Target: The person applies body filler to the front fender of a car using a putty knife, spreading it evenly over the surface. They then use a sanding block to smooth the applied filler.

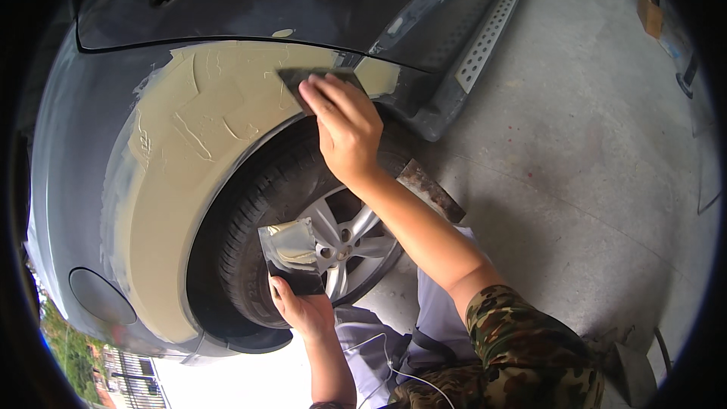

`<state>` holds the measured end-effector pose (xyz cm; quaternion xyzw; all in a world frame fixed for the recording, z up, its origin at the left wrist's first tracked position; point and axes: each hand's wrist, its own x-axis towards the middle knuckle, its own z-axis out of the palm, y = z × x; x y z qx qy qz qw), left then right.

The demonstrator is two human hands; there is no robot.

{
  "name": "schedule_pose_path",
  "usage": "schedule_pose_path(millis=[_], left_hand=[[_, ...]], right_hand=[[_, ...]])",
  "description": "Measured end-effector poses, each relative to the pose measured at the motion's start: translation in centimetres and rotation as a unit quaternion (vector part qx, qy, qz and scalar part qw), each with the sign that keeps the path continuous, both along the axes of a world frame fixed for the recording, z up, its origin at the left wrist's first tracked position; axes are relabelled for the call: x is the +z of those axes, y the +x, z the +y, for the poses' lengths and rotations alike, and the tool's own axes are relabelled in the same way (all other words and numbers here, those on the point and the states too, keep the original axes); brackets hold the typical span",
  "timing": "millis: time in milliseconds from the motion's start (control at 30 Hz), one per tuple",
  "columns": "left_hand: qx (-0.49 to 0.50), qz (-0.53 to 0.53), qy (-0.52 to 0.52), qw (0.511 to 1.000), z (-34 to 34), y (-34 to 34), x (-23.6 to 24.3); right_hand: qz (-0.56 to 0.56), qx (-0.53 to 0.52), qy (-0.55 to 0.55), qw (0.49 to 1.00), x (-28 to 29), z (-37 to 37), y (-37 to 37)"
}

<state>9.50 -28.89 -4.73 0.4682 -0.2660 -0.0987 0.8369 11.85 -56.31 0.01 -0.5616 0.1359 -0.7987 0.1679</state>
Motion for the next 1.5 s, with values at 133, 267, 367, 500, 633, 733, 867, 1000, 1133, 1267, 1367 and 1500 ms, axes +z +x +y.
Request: schedule_pose_path(millis=[133,267,367,500,633,733,867,1000,1133,1267,1367,1500], left_hand=[[0.000,0.006,-0.001,1.000,0.1,-0.3,0.2],[-0.013,-0.005,-0.015,1.000,0.1,-0.3,0.4],[-0.008,-0.008,-0.008,1.000,0.4,-0.1,0.3],[-0.009,-0.004,-0.015,1.000,0.8,-0.3,0.1],[-0.020,0.002,-0.016,1.000,0.9,-0.9,0.2],[-0.021,0.004,-0.023,1.000,1.0,-1.0,0.3],[-0.024,-0.003,-0.031,0.999,1.6,-0.7,0.3],[-0.016,0.000,-0.038,0.999,2.1,-0.4,0.3],[-0.002,0.002,-0.042,0.999,2.1,-0.4,0.2],[0.002,-0.001,-0.038,0.999,2.3,-0.3,0.1],[0.002,0.002,-0.039,0.999,2.5,-0.2,0.0],[-0.021,0.014,-0.052,0.998,2.5,-0.4,0.1]], right_hand=[[-0.016,0.001,0.032,0.999,0.9,-1.1,0.3],[0.020,0.052,0.048,0.997,0.0,0.8,1.6],[0.022,0.063,0.025,0.997,-1.8,2.8,2.6],[0.025,0.051,-0.011,0.998,-3.6,3.7,3.3],[0.045,0.040,-0.047,0.997,-4.0,3.5,1.5],[0.060,-0.014,-0.030,0.998,-3.1,2.7,-0.9],[0.005,-0.034,-0.011,0.999,0.0,-0.3,-1.4],[-0.009,0.011,0.007,1.000,1.0,-0.7,0.2],[0.030,0.005,-0.005,1.000,-1.2,2.9,1.4],[0.053,0.018,-0.008,0.998,-2.6,5.6,1.7],[0.048,0.029,-0.010,0.998,-2.6,5.6,0.1],[0.025,0.063,-0.004,0.998,-1.9,4.8,-2.3]])
